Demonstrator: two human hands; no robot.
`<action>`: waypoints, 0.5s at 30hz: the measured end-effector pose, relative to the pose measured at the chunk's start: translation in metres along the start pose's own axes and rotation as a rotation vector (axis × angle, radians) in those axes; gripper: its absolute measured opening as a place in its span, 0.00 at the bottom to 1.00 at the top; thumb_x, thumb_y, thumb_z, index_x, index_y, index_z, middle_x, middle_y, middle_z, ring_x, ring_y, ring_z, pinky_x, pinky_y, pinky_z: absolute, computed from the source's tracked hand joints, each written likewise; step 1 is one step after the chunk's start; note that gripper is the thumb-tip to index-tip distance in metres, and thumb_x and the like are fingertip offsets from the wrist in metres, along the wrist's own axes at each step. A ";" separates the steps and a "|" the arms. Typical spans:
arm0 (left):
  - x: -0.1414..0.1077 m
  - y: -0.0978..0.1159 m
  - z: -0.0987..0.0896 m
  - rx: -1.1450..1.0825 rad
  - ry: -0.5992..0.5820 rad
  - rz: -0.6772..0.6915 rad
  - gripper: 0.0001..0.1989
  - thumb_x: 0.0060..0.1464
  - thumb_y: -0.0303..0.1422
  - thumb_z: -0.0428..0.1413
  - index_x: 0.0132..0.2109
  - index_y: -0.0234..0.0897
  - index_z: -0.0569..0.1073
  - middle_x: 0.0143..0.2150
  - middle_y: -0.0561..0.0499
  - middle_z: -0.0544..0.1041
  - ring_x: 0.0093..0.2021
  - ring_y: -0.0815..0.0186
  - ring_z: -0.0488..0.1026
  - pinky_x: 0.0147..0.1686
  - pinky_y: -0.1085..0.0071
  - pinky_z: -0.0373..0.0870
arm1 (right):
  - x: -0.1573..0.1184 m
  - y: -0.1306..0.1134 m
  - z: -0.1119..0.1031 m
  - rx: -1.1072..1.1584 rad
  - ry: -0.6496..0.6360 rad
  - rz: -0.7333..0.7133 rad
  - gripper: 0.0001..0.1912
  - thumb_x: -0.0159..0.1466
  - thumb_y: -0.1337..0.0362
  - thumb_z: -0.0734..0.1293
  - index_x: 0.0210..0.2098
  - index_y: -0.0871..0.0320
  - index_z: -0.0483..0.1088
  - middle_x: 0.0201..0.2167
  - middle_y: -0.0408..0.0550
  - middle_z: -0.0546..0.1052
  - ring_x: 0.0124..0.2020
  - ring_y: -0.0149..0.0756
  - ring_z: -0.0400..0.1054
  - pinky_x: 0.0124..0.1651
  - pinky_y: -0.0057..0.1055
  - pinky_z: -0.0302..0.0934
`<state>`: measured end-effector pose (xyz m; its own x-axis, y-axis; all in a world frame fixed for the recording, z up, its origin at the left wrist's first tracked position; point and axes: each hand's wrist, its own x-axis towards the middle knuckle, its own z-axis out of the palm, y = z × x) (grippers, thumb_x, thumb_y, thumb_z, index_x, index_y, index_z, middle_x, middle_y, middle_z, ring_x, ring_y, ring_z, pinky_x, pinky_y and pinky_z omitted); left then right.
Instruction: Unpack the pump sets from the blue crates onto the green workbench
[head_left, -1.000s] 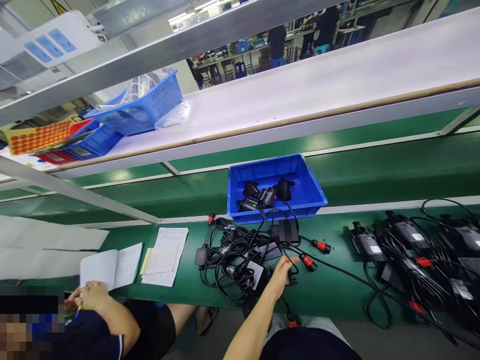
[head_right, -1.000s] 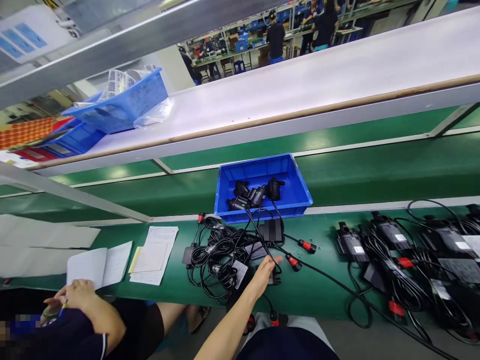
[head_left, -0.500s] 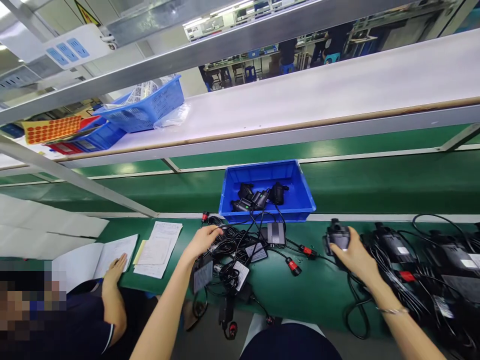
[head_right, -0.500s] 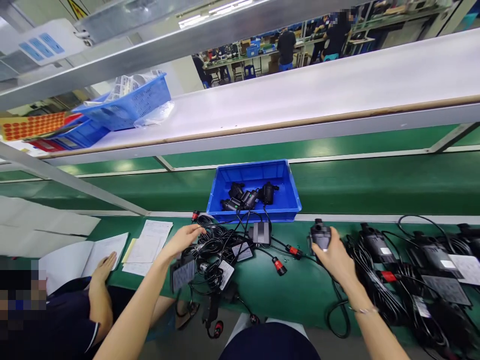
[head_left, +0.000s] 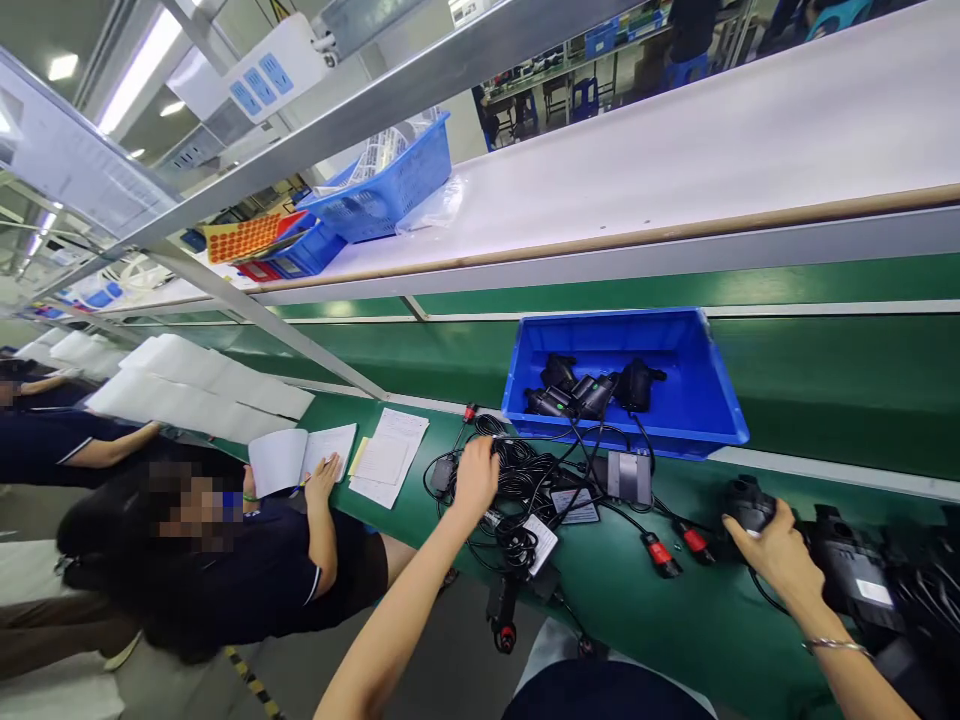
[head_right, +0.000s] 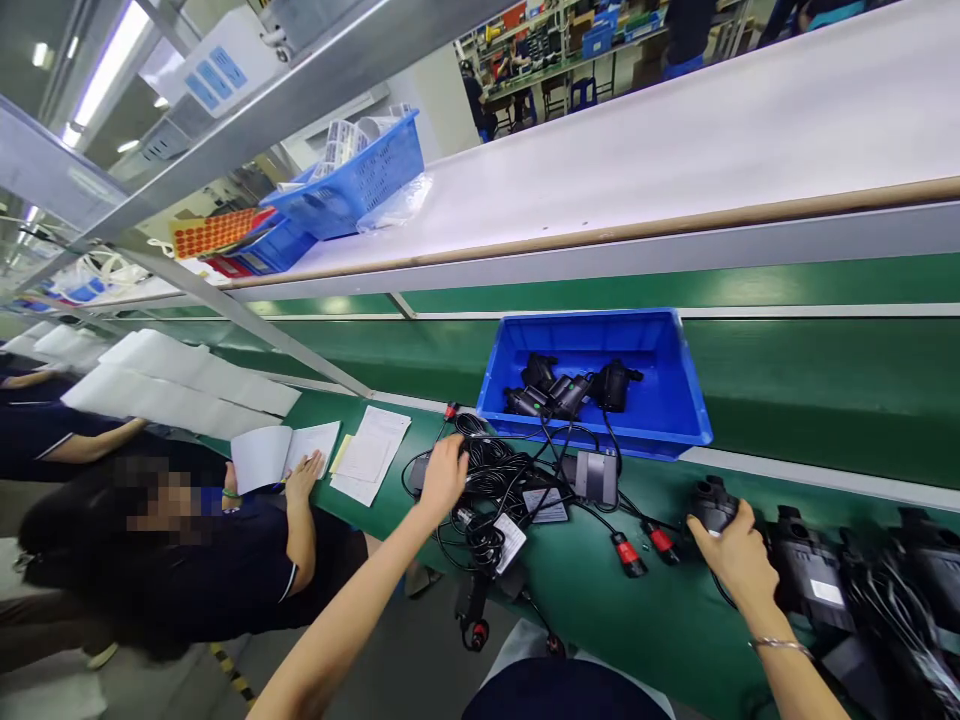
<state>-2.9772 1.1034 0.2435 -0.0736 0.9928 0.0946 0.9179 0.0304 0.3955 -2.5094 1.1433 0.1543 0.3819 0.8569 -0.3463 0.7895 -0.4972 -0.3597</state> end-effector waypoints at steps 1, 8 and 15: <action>-0.026 0.005 0.008 0.000 -0.024 0.077 0.20 0.67 0.36 0.45 0.60 0.32 0.70 0.59 0.35 0.73 0.60 0.50 0.69 0.62 0.49 0.66 | 0.000 0.001 0.000 0.014 -0.003 0.030 0.54 0.61 0.35 0.54 0.70 0.73 0.46 0.51 0.81 0.71 0.50 0.74 0.71 0.49 0.62 0.67; -0.127 -0.012 0.047 0.295 -0.171 0.403 0.30 0.58 0.42 0.63 0.63 0.36 0.67 0.70 0.39 0.64 0.62 0.47 0.68 0.60 0.50 0.70 | 0.002 -0.008 0.001 0.057 0.043 0.030 0.52 0.61 0.35 0.57 0.72 0.65 0.44 0.59 0.77 0.68 0.58 0.73 0.66 0.53 0.62 0.64; -0.056 -0.053 0.030 0.072 0.171 -0.123 0.16 0.67 0.37 0.50 0.59 0.39 0.68 0.64 0.39 0.69 0.57 0.54 0.73 0.49 0.58 0.77 | 0.024 -0.017 0.005 0.052 0.040 -0.041 0.50 0.65 0.41 0.61 0.71 0.71 0.44 0.58 0.80 0.68 0.58 0.70 0.67 0.53 0.54 0.65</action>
<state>-3.0096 1.0499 0.1895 -0.2464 0.9472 0.2053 0.9228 0.1645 0.3484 -2.5167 1.1718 0.1476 0.3694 0.8808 -0.2963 0.7791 -0.4674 -0.4178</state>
